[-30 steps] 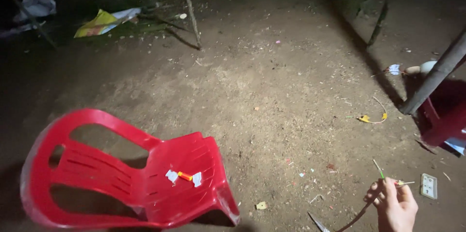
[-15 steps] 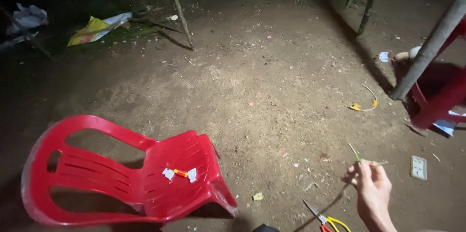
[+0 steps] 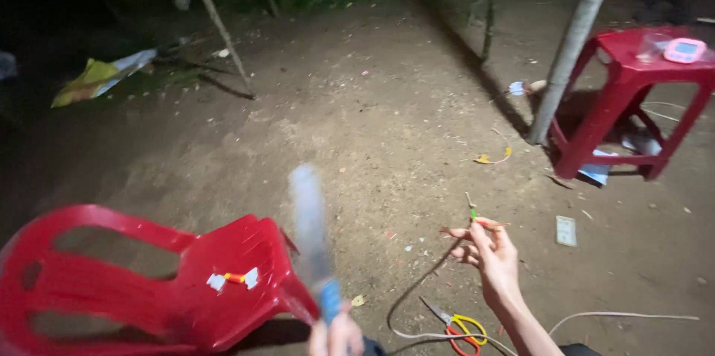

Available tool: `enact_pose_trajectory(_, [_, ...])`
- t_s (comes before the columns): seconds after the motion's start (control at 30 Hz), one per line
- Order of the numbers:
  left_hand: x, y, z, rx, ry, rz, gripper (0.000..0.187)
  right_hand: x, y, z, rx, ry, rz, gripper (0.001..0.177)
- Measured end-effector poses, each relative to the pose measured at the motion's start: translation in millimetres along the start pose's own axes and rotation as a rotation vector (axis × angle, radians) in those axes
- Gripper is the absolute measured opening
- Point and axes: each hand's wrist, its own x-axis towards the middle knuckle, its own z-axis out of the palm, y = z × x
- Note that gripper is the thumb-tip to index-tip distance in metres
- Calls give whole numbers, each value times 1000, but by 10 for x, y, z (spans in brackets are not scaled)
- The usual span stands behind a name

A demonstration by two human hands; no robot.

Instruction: The person sits on the ground and strips the insulation from the ends of a wire using a knife. They then twist the exposed copper strands together with their hands.

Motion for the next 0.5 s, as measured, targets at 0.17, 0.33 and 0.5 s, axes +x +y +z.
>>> enact_pose_trajectory(0.17, [121, 1246, 2003, 42, -615, -410, 31, 55, -115, -212, 152, -167, 83, 46])
enact_pose_trajectory(0.33, [108, 878, 2594, 0, -771, -482, 22, -88, -529, -131, 180, -372, 164, 74])
enact_pose_trajectory(0.5, [105, 476, 2510, 179, -837, -364, 26, 11, -463, -41, -99, -243, 187, 44])
